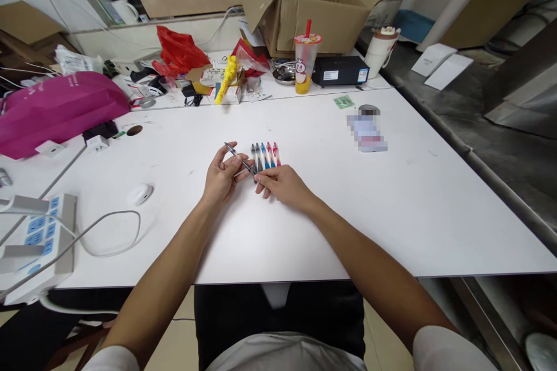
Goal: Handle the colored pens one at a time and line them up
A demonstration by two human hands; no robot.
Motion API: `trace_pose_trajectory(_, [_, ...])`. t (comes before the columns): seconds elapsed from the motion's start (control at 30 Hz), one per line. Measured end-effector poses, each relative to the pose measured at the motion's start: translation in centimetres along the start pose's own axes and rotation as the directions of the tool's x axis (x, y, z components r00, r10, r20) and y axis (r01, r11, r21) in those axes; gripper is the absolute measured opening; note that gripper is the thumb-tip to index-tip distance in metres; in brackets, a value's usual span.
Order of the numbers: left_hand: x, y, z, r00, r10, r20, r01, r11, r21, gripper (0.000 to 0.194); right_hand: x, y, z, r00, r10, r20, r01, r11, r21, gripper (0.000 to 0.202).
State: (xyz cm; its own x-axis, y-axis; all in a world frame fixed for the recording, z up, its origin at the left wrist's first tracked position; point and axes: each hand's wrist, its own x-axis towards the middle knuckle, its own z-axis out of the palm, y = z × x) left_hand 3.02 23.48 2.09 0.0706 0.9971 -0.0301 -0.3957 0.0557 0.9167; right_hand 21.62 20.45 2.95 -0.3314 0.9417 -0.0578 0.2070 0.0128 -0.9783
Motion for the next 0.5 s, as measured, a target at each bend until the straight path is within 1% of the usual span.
trace_pose_trajectory(0.1, [-0.1,-0.1,0.3,0.999,-0.016,-0.041,0.016,1.0,-0.012,0.054,0.0,0.1,0.2,0.999,0.034,-0.026,-0.034,0.999,0.003,0.034])
trace_pose_trajectory(0.17, [-0.1,-0.1,0.5,0.997,-0.028,-0.078,0.027,1.0,-0.014,0.051,0.1,0.4,0.5,0.999,0.03,-0.045,-0.029,0.999,0.015,0.031])
trace_pose_trajectory(0.27, [-0.4,0.0,0.8,0.989,-0.033,-0.145,0.032,0.999,-0.011,0.049,0.2,1.0,1.0,0.997,-0.014,-0.082,0.015,1.0,0.0,0.029])
trace_pose_trajectory(0.37, [-0.6,0.4,1.0,0.98,-0.029,-0.195,0.03,1.0,0.005,0.05,0.1,1.2,1.4,0.99,-0.071,-0.118,0.062,0.995,-0.079,0.028])
trace_pose_trajectory(0.43, [-0.6,0.8,0.9,0.98,-0.038,-0.195,0.041,0.999,0.009,0.051,0.0,0.9,1.5,0.987,-0.081,-0.141,0.071,0.995,-0.074,0.025])
trace_pose_trajectory(0.5, [-0.5,1.3,0.8,0.985,-0.055,-0.161,0.056,0.998,-0.002,0.05,0.0,0.6,1.6,0.992,-0.045,-0.117,0.049,0.998,0.035,0.026])
